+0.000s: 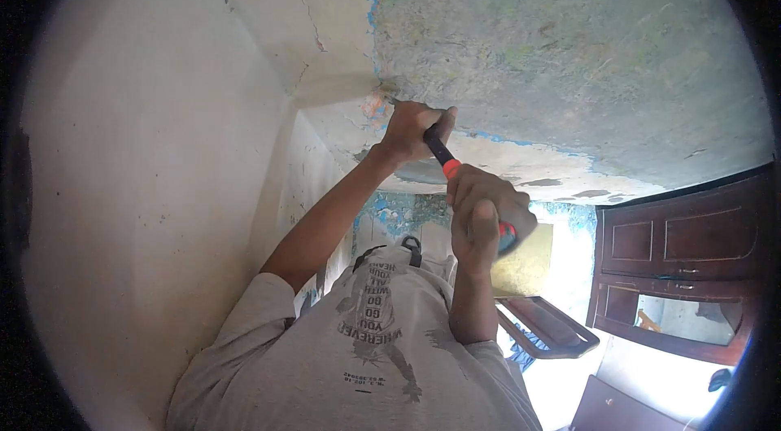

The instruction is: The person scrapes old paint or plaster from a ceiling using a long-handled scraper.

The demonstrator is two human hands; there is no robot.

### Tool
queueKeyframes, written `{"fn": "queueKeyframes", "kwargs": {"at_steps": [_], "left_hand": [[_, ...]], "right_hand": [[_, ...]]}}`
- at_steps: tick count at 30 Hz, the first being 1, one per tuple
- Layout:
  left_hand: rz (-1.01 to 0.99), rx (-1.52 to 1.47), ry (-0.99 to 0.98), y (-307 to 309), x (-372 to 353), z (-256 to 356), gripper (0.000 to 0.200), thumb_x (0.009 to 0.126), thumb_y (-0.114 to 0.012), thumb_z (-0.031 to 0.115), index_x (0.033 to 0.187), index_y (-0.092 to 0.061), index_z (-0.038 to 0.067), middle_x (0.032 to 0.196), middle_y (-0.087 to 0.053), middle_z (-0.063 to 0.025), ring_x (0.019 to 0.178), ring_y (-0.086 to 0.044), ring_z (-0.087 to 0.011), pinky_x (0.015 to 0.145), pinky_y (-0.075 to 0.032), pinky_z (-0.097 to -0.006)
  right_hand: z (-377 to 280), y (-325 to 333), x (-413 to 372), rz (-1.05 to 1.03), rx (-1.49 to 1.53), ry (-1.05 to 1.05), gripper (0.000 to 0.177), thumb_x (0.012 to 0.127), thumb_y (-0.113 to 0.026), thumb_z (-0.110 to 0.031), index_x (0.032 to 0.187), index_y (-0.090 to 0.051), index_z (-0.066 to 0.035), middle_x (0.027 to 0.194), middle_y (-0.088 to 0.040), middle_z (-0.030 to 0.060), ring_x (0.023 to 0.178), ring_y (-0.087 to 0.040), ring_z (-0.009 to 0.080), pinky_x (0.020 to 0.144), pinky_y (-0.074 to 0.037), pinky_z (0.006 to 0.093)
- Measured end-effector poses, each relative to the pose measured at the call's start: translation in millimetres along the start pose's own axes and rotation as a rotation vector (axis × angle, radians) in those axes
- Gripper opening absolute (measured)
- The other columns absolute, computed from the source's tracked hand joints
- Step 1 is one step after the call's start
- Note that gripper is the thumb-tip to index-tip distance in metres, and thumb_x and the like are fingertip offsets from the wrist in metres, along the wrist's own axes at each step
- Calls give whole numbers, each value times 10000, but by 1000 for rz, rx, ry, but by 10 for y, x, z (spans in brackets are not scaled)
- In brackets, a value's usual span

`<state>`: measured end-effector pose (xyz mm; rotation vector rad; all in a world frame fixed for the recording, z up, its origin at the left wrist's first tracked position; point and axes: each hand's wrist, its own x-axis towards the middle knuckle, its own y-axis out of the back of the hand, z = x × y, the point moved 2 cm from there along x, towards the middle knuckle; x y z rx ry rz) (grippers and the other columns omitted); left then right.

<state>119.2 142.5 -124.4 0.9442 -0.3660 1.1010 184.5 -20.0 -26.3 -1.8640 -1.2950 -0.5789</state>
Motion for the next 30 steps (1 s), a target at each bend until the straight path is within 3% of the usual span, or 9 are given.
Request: {"fn": "queueKeyframes", "kwargs": {"at_steps": [6,12,16,17,24,30], "left_hand": [[13,54,-41,-50,-43,-153,450,928,-672,233,524,-562,68,486,-531,-143,456,-556,-381,461,-444,-461],[-5,36,-52,-103,70,75,471,930,-669,235,500,-556,79,469,-519,-144,456,-567,-382,469,-452,-460],[-58,9,5,-181,-254,-340,462,969,-653,225,557,-569,33,507,-513,-176,457,-548,-379,458,-400,-452],[-72,5,26,-216,-347,-425,456,968,-653,221,560,-572,34,510,-513,-178,459,-547,-381,458,-400,-452],[-75,-8,16,-23,20,4,418,927,-667,234,553,-589,63,529,-547,-173,499,-568,-405,506,-452,-483],[-86,22,-14,-93,-125,-109,417,918,-686,213,541,-571,75,493,-515,-154,474,-550,-390,481,-439,-461]], "right_hand": [[108,37,-51,-34,4,31,382,909,-485,-53,561,-342,-121,466,-353,32,433,-294,131,481,-318,348],[-123,56,-8,-43,-24,90,382,928,-454,-41,568,-343,-106,477,-359,31,430,-295,134,485,-309,338],[316,163,-138,-39,-83,-10,447,973,-569,-159,570,-440,-16,517,-424,43,468,-399,170,483,-381,338],[426,173,-219,-16,-28,-46,411,954,-528,-113,570,-427,-11,523,-426,49,477,-409,178,494,-390,342],[-14,-10,-42,-5,-84,42,476,977,-574,-149,545,-432,-8,497,-437,49,444,-417,175,474,-396,340],[115,143,-146,40,-32,21,414,967,-545,-127,579,-449,-19,484,-411,51,441,-437,178,466,-390,346]]}}
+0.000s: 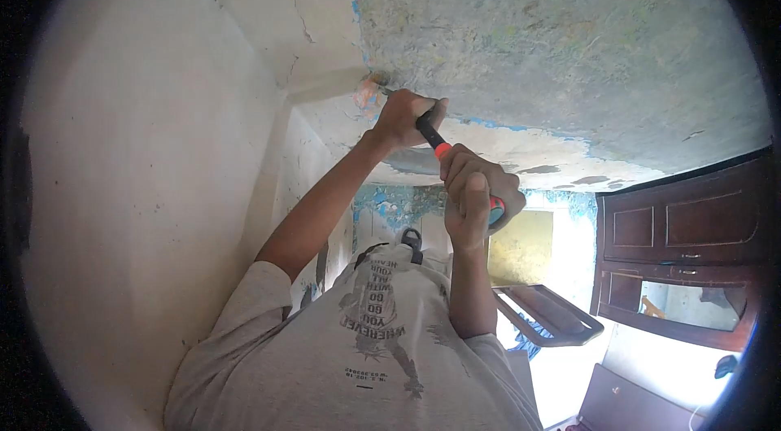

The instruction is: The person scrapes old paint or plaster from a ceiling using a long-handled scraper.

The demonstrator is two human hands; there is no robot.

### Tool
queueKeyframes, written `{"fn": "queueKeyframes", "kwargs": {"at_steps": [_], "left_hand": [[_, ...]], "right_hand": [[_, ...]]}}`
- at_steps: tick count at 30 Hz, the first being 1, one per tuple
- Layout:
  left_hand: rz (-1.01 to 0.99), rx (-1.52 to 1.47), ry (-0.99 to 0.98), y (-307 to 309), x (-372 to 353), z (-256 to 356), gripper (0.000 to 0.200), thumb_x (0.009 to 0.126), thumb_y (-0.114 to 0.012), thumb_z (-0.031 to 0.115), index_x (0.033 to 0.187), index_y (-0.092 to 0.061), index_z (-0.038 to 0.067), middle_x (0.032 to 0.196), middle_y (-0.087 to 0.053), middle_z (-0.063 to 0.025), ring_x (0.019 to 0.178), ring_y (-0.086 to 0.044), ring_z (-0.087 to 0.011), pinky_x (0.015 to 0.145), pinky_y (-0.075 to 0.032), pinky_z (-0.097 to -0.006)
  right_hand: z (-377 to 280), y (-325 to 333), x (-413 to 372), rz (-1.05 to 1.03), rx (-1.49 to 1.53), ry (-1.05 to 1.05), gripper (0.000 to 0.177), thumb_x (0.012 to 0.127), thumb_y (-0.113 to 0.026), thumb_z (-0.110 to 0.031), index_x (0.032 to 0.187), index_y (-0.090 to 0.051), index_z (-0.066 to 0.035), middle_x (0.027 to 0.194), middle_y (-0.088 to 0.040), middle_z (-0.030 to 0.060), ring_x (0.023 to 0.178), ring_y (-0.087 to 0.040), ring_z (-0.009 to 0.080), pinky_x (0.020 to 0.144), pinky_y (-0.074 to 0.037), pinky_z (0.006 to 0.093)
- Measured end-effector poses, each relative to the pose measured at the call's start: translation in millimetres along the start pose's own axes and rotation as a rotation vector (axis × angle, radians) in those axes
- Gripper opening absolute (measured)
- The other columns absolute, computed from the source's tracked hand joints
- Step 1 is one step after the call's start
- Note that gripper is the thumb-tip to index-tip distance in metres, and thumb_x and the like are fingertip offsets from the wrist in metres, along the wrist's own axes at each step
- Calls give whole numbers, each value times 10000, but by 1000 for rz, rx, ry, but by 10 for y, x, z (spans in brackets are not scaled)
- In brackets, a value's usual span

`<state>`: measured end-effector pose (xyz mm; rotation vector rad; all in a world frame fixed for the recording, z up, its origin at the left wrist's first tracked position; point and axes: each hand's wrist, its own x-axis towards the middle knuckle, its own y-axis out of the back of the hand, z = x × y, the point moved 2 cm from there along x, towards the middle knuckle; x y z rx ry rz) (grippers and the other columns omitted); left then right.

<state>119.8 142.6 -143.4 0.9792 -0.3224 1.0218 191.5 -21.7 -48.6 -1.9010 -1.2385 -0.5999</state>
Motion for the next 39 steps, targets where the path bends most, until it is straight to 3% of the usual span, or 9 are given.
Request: {"fn": "queueKeyframes", "kwargs": {"at_steps": [15,19,25,39], "left_hand": [[27,-93,-28,33,72,19,430,932,-669,222,550,-567,52,507,-505,-173,462,-523,-393,474,-425,-450],[-108,-24,72,-4,-142,-198,434,945,-649,233,557,-574,55,509,-517,-170,471,-534,-398,489,-437,-464],[-5,-70,23,98,103,60,425,930,-658,227,551,-573,55,505,-522,-172,467,-541,-388,486,-435,-454],[24,-27,-36,9,119,62,449,938,-655,243,542,-558,54,496,-511,-152,467,-546,-381,484,-444,-445]], "right_hand": [[-30,-108,-3,-54,2,42,384,944,-516,-46,571,-432,-16,504,-428,53,447,-384,162,476,-385,342],[228,-41,-86,-52,-8,-14,403,941,-523,-49,554,-413,-15,504,-420,50,451,-391,161,471,-381,334],[-97,-180,38,-41,-45,43,413,938,-540,-61,549,-407,-24,485,-406,40,428,-388,160,452,-376,336],[-62,-43,23,-58,-8,77,392,933,-526,-52,554,-429,-20,477,-412,42,430,-400,156,450,-382,328]]}}
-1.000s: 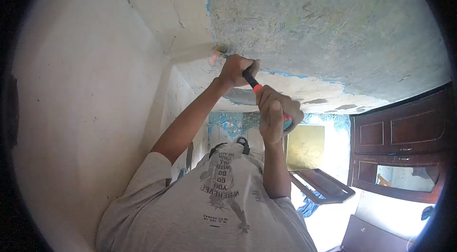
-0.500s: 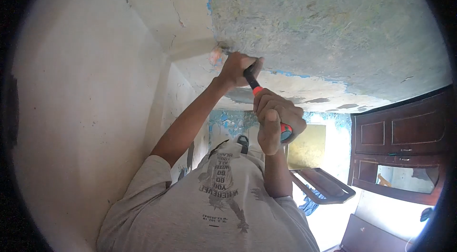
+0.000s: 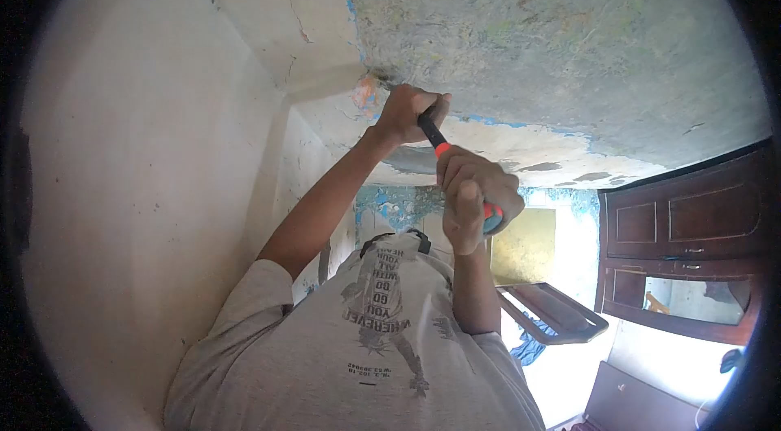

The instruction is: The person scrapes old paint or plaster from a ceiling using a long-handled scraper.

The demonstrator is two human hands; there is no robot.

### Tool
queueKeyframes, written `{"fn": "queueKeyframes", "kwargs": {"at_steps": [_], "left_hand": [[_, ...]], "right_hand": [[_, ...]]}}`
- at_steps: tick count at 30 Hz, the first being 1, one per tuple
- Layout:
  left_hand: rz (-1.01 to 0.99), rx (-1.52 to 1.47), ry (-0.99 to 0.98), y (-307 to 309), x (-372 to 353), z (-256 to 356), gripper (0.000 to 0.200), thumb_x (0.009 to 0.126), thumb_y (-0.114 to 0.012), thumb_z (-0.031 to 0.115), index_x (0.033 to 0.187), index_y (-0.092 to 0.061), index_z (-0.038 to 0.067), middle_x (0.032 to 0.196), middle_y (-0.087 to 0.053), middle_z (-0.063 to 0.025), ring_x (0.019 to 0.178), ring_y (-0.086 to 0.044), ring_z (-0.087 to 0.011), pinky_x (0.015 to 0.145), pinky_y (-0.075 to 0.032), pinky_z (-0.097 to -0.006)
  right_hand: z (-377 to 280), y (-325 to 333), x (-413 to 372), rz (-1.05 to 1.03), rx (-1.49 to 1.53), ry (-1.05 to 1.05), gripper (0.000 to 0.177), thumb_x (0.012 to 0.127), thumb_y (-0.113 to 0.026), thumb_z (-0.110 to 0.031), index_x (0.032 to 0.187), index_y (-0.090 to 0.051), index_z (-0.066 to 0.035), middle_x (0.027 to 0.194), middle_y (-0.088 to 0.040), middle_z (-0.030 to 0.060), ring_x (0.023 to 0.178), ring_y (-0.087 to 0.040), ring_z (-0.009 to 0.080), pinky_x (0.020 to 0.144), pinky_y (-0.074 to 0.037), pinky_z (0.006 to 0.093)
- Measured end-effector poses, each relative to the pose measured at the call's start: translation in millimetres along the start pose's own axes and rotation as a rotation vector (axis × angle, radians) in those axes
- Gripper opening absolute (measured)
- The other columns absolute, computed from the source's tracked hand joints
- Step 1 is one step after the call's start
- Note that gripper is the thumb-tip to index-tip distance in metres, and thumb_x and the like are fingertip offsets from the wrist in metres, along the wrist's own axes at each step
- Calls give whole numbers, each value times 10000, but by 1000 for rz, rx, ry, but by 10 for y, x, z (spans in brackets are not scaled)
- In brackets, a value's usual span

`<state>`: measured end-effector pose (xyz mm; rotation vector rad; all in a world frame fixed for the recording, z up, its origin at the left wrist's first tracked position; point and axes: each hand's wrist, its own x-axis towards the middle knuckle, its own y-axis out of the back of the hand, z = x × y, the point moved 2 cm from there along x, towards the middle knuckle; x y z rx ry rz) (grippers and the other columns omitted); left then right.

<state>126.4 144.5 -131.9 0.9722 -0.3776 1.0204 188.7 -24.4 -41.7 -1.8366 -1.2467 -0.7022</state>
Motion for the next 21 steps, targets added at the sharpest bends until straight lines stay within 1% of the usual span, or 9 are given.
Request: {"fn": "queueKeyframes", "kwargs": {"at_steps": [1,4,5,7,9,10,15,18,21], "left_hand": [[13,2,-13,-7,2,27,447,939,-654,244,545,-564,53,497,-513,-152,470,-549,-381,486,-447,-445],[-70,-16,78,31,16,121,432,937,-654,240,555,-580,51,502,-522,-156,479,-553,-387,490,-449,-449],[-48,-27,60,40,27,107,430,939,-652,238,558,-584,51,505,-525,-158,481,-556,-388,492,-450,-451],[-7,-43,31,32,-24,-2,425,943,-650,235,564,-592,52,512,-532,-162,487,-562,-390,495,-451,-455],[-64,0,104,-55,-276,-296,424,946,-651,232,566,-593,51,518,-530,-170,485,-559,-389,496,-445,-460],[-93,23,136,-29,-307,-327,424,948,-651,230,568,-594,51,522,-529,-174,485,-558,-389,497,-442,-462],[-35,-100,110,41,-121,-91,429,943,-663,219,560,-574,50,513,-516,-172,468,-539,-384,482,-426,-451],[14,-91,98,60,-145,-119,421,941,-664,206,562,-573,49,512,-518,-164,465,-540,-377,477,-422,-446],[-48,-26,122,-10,-282,-266,418,939,-664,204,563,-572,46,509,-518,-164,460,-534,-379,474,-419,-445]], "right_hand": [[-19,22,-7,11,2,-9,389,929,-522,-46,553,-428,-21,478,-412,42,430,-399,156,453,-384,329],[-102,-11,33,-6,11,0,396,935,-504,-37,549,-416,-13,488,-420,45,436,-397,157,462,-389,335],[-84,-11,41,-15,4,-10,398,935,-503,-33,548,-415,-11,491,-424,44,438,-395,157,462,-389,336],[9,-18,35,-32,-5,-36,401,937,-500,-24,546,-412,-7,498,-432,44,442,-392,157,463,-387,338],[271,5,-102,-15,18,-61,406,941,-504,-19,546,-412,-6,499,-430,46,447,-388,156,465,-391,333],[352,-11,-116,-5,29,-69,408,943,-506,-17,546,-413,-6,499,-430,47,449,-386,155,466,-393,331],[48,-161,11,-19,-31,-66,416,946,-519,-25,544,-413,-9,496,-420,44,442,-390,156,462,-401,324],[142,-190,1,-22,-27,-33,423,948,-536,-41,545,-413,-11,493,-418,47,435,-399,159,441,-383,322],[310,-101,-79,-7,5,-77,411,945,-542,-42,553,-421,-15,496,-418,44,434,-414,163,429,-381,323]]}}
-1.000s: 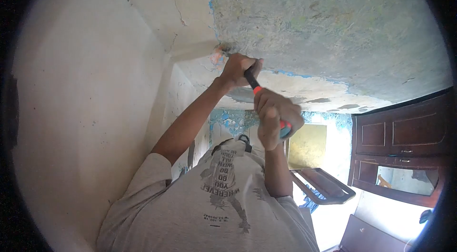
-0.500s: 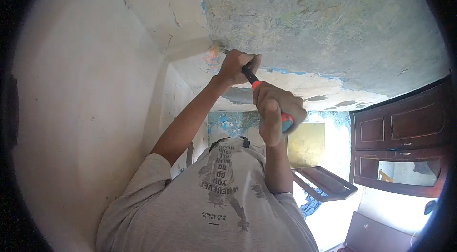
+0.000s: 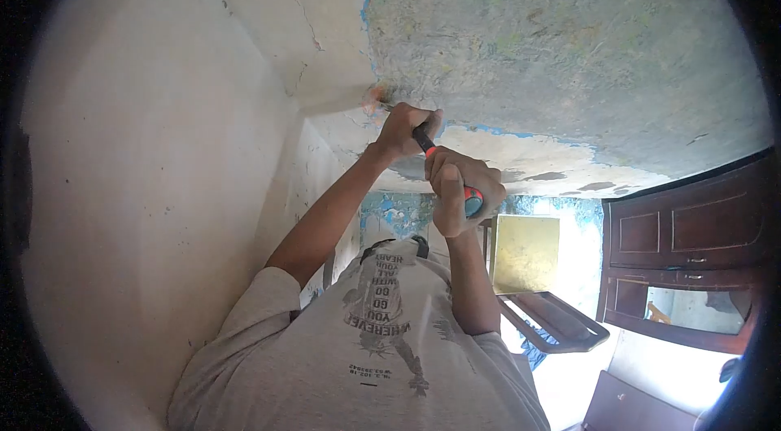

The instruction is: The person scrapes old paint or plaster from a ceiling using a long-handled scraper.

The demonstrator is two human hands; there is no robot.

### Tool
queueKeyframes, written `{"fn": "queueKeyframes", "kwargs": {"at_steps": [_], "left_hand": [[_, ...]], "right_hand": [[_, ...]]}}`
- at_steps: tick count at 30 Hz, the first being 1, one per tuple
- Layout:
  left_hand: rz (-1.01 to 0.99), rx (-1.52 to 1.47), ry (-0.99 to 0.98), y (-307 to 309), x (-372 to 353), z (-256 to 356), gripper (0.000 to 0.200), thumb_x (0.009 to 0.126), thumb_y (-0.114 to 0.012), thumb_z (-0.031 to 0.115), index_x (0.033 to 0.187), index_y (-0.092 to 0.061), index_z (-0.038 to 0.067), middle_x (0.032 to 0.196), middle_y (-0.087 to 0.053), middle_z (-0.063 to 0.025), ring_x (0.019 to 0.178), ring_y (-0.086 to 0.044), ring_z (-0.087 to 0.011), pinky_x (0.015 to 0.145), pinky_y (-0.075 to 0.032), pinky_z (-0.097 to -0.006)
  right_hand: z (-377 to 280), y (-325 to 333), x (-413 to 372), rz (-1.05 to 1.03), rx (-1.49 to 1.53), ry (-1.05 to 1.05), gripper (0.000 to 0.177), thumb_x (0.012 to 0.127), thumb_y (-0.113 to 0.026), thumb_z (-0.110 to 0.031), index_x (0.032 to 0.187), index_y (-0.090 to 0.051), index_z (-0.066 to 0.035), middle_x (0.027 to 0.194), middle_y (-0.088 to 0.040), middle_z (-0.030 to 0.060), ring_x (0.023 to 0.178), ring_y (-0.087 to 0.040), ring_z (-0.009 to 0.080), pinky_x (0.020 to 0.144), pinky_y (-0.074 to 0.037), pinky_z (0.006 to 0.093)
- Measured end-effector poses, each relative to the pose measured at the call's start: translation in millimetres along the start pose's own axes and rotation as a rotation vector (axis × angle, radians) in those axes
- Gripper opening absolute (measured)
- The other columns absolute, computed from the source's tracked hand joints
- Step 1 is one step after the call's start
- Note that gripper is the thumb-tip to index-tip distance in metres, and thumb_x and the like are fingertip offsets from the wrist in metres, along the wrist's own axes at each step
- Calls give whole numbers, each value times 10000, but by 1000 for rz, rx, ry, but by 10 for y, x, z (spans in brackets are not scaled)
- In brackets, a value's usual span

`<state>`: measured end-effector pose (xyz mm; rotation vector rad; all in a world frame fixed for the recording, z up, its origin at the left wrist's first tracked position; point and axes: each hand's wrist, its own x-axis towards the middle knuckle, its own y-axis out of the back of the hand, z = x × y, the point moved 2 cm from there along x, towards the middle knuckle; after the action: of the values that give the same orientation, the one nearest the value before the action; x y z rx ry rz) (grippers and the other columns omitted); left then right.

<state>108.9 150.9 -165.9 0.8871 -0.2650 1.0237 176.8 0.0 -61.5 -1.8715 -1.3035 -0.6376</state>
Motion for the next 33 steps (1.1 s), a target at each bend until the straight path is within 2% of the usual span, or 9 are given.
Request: {"fn": "queueKeyframes", "kwargs": {"at_steps": [3,14,17,19,26,27,30,31,33], "left_hand": [[75,-44,-65,11,97,125,419,937,-666,202,559,-574,47,501,-513,-164,457,-527,-385,469,-416,-448],[44,-7,-64,90,239,283,446,932,-666,224,535,-548,58,500,-507,-170,476,-539,-398,481,-434,-454],[59,-63,-42,-30,92,50,449,933,-665,230,541,-547,49,507,-509,-176,492,-551,-406,486,-433,-461],[-1,-79,37,-91,-57,-118,443,935,-666,225,549,-548,42,515,-515,-179,505,-562,-410,488,-430,-466],[71,-78,-67,87,167,199,461,942,-666,208,534,-542,34,509,-507,-185,477,-549,-401,480,-423,-465],[37,-81,-58,72,111,118,453,939,-671,211,539,-554,32,503,-506,-185,461,-538,-399,473,-421,-456],[-10,-72,54,-21,-43,-55,448,940,-667,212,544,-563,31,501,-501,-193,453,-525,-405,472,-420,-458],[-3,-71,71,-17,-24,-11,438,934,-667,205,546,-563,32,502,-497,-195,452,-518,-404,471,-416,-463],[62,-48,-19,57,137,142,427,929,-667,199,550,-564,32,499,-494,-194,448,-512,-401,466,-411,-461]], "right_hand": [[-230,-121,40,29,-88,49,392,937,-537,-31,559,-432,-18,496,-422,40,428,-420,165,423,-389,327],[-372,-67,112,-6,-25,69,390,963,-511,-55,581,-437,-26,506,-438,45,448,-425,164,452,-395,327],[-50,46,6,-17,-76,20,395,961,-512,-45,577,-420,-28,511,-435,47,452,-421,164,444,-388,328],[0,6,-19,-24,-98,11,367,930,-496,-13,572,-410,-19,513,-432,55,445,-417,166,428,-375,318],[-228,-117,98,12,-100,52,346,886,-509,6,552,-419,-1,504,-438,65,432,-430,173,415,-374,318],[-170,-90,90,-59,-117,18,344,890,-504,3,555,-424,2,501,-443,65,434,-434,171,419,-389,315],[22,-45,2,-22,-90,-32,363,908,-508,-12,555,-419,-2,501,-439,62,437,-437,172,427,-400,313],[-60,-61,-18,-5,-229,-64,380,918,-511,-21,551,-415,-12,492,-433,55,429,-438,173,431,-407,320],[-250,-133,83,-39,-154,46,385,949,-526,-68,580,-423,-27,491,-424,48,423,-415,167,429,-379,331]]}}
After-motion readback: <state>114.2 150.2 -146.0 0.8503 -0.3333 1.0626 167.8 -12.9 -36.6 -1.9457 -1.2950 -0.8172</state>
